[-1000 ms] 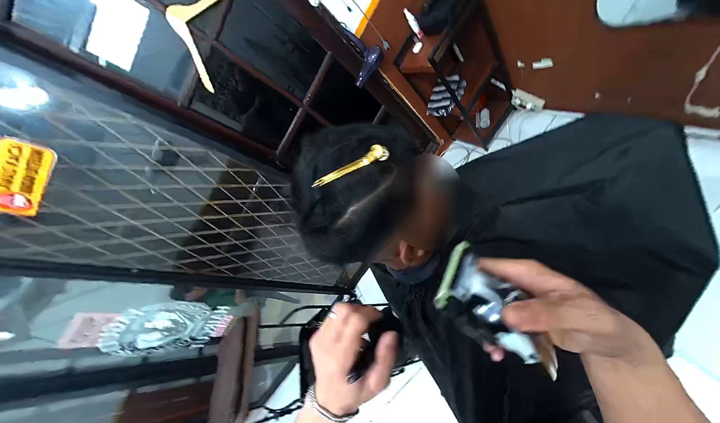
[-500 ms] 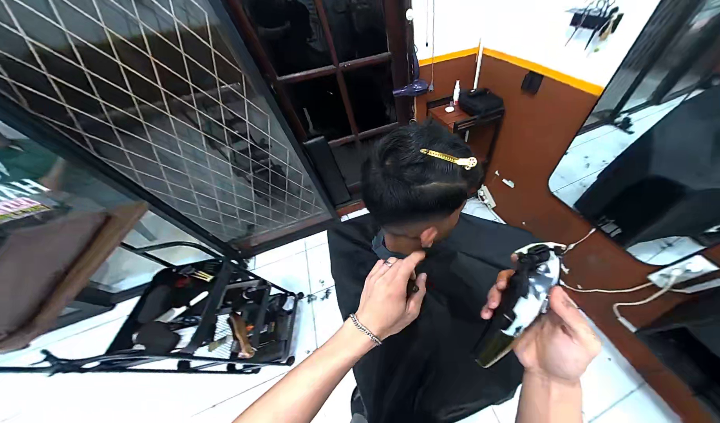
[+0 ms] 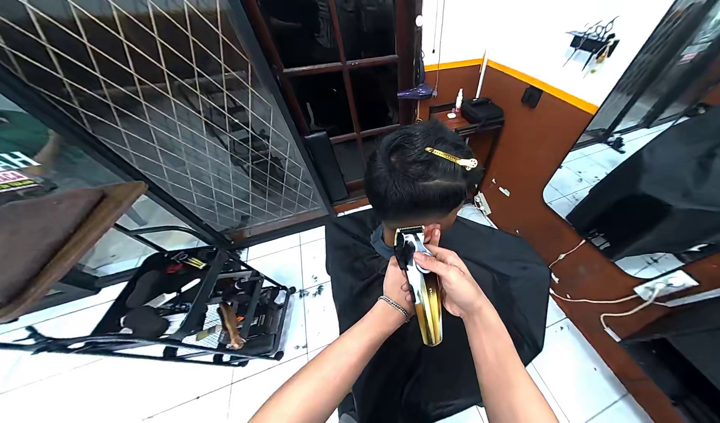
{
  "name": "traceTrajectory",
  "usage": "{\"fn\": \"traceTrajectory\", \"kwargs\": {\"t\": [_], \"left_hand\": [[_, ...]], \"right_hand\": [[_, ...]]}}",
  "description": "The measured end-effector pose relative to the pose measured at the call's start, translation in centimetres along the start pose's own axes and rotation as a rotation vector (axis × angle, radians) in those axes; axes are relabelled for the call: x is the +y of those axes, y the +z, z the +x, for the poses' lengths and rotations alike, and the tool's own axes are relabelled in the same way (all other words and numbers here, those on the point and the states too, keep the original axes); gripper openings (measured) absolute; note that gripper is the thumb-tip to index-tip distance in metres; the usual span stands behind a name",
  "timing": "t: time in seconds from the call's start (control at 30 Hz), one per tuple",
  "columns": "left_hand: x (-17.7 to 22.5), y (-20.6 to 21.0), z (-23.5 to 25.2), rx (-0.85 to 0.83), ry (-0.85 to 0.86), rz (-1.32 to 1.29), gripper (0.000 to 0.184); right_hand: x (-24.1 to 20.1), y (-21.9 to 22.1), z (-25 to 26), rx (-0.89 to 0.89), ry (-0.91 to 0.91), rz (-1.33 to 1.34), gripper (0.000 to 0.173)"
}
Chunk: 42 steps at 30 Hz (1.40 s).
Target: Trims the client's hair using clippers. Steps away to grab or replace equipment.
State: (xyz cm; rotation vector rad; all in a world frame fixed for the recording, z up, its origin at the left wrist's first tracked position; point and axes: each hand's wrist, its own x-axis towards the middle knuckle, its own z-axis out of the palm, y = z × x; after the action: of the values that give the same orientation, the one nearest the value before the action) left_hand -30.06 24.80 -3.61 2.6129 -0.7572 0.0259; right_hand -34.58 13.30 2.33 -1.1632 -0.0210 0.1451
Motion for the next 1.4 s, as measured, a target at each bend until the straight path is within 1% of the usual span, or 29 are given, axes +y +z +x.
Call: {"fn": "traceTrajectory", "kwargs": {"t": [0.1,0.17,0.23,0.3,0.33,0.37,0.4,0.43,0.47,0.53,0.57,0.63,0.7,0.77,0.87,0.93,0.97,1.0,1.1,1.13,1.2,1.3,1.33,1.4], "left_hand": [[0.1,0.0,0.1,-0.027,0.050,0.138,0.030],[0.3,-0.1,0.3,-0.098,0.058,0.253,0.034],[0.3,0.0,0.3,-0.091,0.071,0.291,0.034],[0.2,0.4,0.3,0.011,0.112,0.247,0.032],[0.1,0.5,0.3,0.028,0.126,0.244,0.032],[0.2,0.2,0.3,-0.013,0.118,0.259,0.034],[0.4,-0.2,0.3,-0.094,0.096,0.284,0.037],[0.5,-0.3,0.4,-0.123,0.088,0.296,0.037],[0.5,-0.4,0.4,-0.111,0.089,0.284,0.036],[0.4,0.1,0.3,-0.034,0.106,0.248,0.034],[0.3,0.2,0.2,-0.027,0.103,0.241,0.035],[0.3,0.1,0.2,-0.033,0.093,0.231,0.036],[0.2,0.1,0.3,-0.012,0.092,0.209,0.035],[0.4,0.1,0.3,-0.036,0.089,0.213,0.035],[0.4,-0.1,0.3,-0.043,0.091,0.240,0.036],[0.5,-0.2,0.4,-0.074,0.072,0.220,0.038],[0.4,-0.1,0.4,-0.068,0.072,0.211,0.041],[0.3,0.2,0.3,-0.041,0.082,0.198,0.042],[0.2,0.0,0.1,-0.043,0.085,0.200,0.044],[0.3,0.0,0.2,-0.063,0.080,0.221,0.043],[0.3,0.1,0.2,-0.036,0.092,0.217,0.039],[0.5,-0.3,0.4,-0.117,0.068,0.252,0.041],[0.5,-0.3,0.4,-0.120,0.064,0.237,0.041],[0.5,-0.1,0.3,-0.059,0.075,0.159,0.041]], "right_hand": [[-0.3,-0.5,0.4,0.023,0.010,0.016,0.020],[-0.4,-0.7,0.6,0.027,0.015,0.024,0.021],[-0.6,-0.8,0.8,0.039,0.010,0.025,0.020],[-0.7,-0.9,1.0,0.041,-0.016,-0.002,0.020],[-0.7,-1.0,1.0,0.038,-0.022,-0.027,0.020],[-0.7,-1.1,1.0,0.035,-0.015,-0.048,0.020],[-0.7,-1.1,1.0,0.037,-0.006,-0.061,0.019],[-0.8,-1.1,1.1,0.040,-0.006,-0.062,0.019],[-0.8,-1.0,1.1,0.045,-0.014,-0.061,0.018],[-0.8,-0.9,1.1,0.048,-0.036,-0.073,0.020],[-0.7,-0.9,1.1,0.046,-0.034,-0.081,0.020],[-0.7,-1.0,1.2,0.042,-0.023,-0.091,0.020],[-0.6,-0.9,1.3,0.056,-0.049,-0.091,0.021],[-0.6,-0.9,1.3,0.073,-0.063,-0.098,0.025],[-0.5,-1.2,1.3,0.069,-0.037,-0.124,0.023],[-0.6,-0.8,1.4,0.097,-0.114,-0.167,0.027],[-0.6,-0.7,1.4,0.093,-0.155,-0.207,0.031],[-0.6,-0.7,1.2,0.080,-0.162,-0.251,0.031],[-0.4,-1.0,1.1,0.053,-0.028,-0.276,0.021],[-0.4,-1.0,1.1,0.064,-0.003,-0.250,0.020],[-0.5,-1.0,0.9,0.085,0.004,-0.214,0.021],[-0.7,-0.7,0.9,0.111,-0.058,-0.212,0.024],[-0.7,-0.7,0.9,0.113,-0.095,-0.234,0.026],[-0.6,-0.8,0.8,0.105,-0.139,-0.321,0.032]]}}
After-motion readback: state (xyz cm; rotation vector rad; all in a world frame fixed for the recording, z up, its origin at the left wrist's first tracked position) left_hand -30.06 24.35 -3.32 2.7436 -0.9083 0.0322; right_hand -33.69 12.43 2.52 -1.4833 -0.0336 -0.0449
